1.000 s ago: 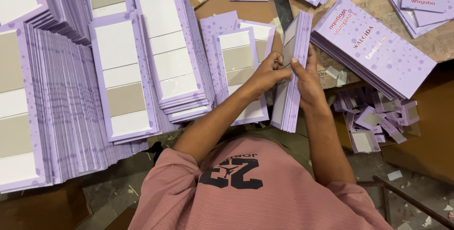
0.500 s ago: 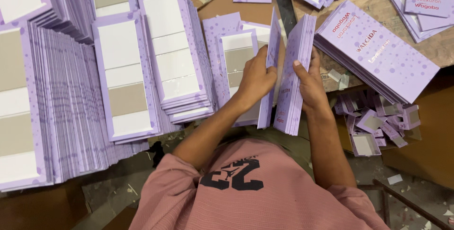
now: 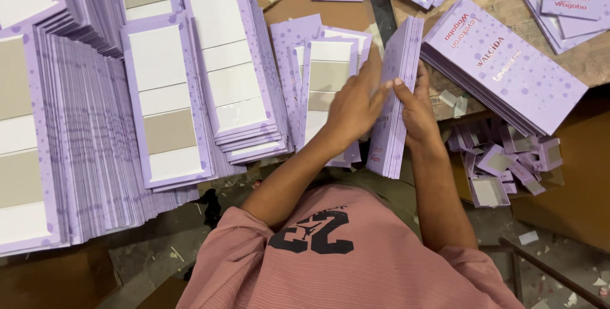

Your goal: The person sits on the floor at a low table and repeatedly picks up purple rectangular paper sheets from a large stack. They separate small batches, align the edges, and place them into a growing finished stack on the right side of the table.

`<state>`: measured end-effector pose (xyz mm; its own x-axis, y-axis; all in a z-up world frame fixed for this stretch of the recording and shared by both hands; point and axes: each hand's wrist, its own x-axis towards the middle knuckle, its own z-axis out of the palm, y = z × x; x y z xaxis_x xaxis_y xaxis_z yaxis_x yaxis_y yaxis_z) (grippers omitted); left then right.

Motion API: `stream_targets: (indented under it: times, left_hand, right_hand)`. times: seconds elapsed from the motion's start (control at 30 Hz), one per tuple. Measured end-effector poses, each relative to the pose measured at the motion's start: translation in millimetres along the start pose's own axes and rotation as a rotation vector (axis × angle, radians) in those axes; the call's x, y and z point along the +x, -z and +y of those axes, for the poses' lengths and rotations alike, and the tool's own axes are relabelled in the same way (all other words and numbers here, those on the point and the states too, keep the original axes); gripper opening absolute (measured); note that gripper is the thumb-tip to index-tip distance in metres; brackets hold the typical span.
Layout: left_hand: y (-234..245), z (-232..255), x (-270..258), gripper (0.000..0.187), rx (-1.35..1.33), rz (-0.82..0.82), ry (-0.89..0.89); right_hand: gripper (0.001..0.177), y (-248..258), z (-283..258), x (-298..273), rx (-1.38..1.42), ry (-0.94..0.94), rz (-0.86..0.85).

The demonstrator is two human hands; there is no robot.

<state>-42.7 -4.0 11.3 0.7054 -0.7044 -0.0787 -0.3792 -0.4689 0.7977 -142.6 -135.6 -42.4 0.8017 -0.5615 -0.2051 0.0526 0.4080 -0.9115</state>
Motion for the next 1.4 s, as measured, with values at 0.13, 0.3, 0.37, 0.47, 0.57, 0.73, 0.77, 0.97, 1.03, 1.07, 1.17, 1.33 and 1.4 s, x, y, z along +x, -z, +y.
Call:
stream_targets:
  times: [0.13, 0.3, 0.37, 0.47, 0.57, 0.73, 0.77, 0.97, 1.03, 1.07, 1.17, 1.33, 1.4]
  left_hand:
    - [-7.5, -2.4, 7.2, 0.072, -0.282, -0.077, 0.029]
    - [-10.4, -10.6, 9.8, 0.083, -0.517, -0.215, 0.041]
    - [-15.7, -16.2, 6.2, 0.088, -0.58, -0.264, 0.059]
    - [-25.3, -20.4, 4.7, 0.087, -0.748, -0.269, 0.123]
    - [-28.7, -21.4, 6.0, 0.088, -0.868, -0.25, 0.144]
    - [-19.7, -20.9, 8.9, 0.09, -0.822, -0.274, 0.39]
    - [-18.9, -20.8, 7.9, 0.089, -0.83, -0.281, 0.417]
    - [-15.0, -28.0, -3.7, 0.048, -0.327, -0.024, 0.037]
    - [-10.7, -32.4, -7.6, 0.043, -0.264, 0.025, 0.013]
    - [-8.2, -34.1, -9.4, 0.04, -0.233, 0.051, 0.001]
    - [0.3, -36.3, -12.3, 0.035, -0.282, 0.084, 0.008]
    - [17.9, -30.8, -17.5, 0.037, -0.321, 0.124, 0.039]
    - [32.9, -23.0, -17.7, 0.039, -0.34, 0.161, -0.011]
  right_hand:
    - [0.069, -3.0, -3.0, 2.0, 0.019, -0.039, 0.017]
    - [0.075, -5.8, -8.3, -1.9, 0.084, -0.106, 0.056]
    - [0.076, -5.8, -8.8, -1.9, 0.052, -0.072, 0.04]
    - [0.077, -6.0, -7.6, -0.6, 0.041, -0.049, 0.023]
    - [0.078, -4.9, -6.7, -0.4, 0.039, -0.05, 0.011]
    - [0.077, -4.0, -8.0, -0.8, 0.057, -0.057, 0.002]
    - [0.078, -3.2, -8.2, -1.6, 0.063, -0.07, 0.011]
    - [0.081, -3.1, -4.5, -0.8, 0.005, -0.045, 0.024]
    - [0.081, -4.4, -3.1, -1.2, 0.014, -0.043, 0.022]
    - [0.081, -5.1, -3.0, -1.3, 0.013, -0.037, 0.02]
    - [0.08, -6.4, -4.9, 0.6, -0.001, -0.035, 0.029]
    - [0.079, -6.9, -3.7, -0.3, -0.022, -0.041, 0.026]
    - [0.078, -6.6, -3.7, 1.0, -0.018, -0.053, 0.027]
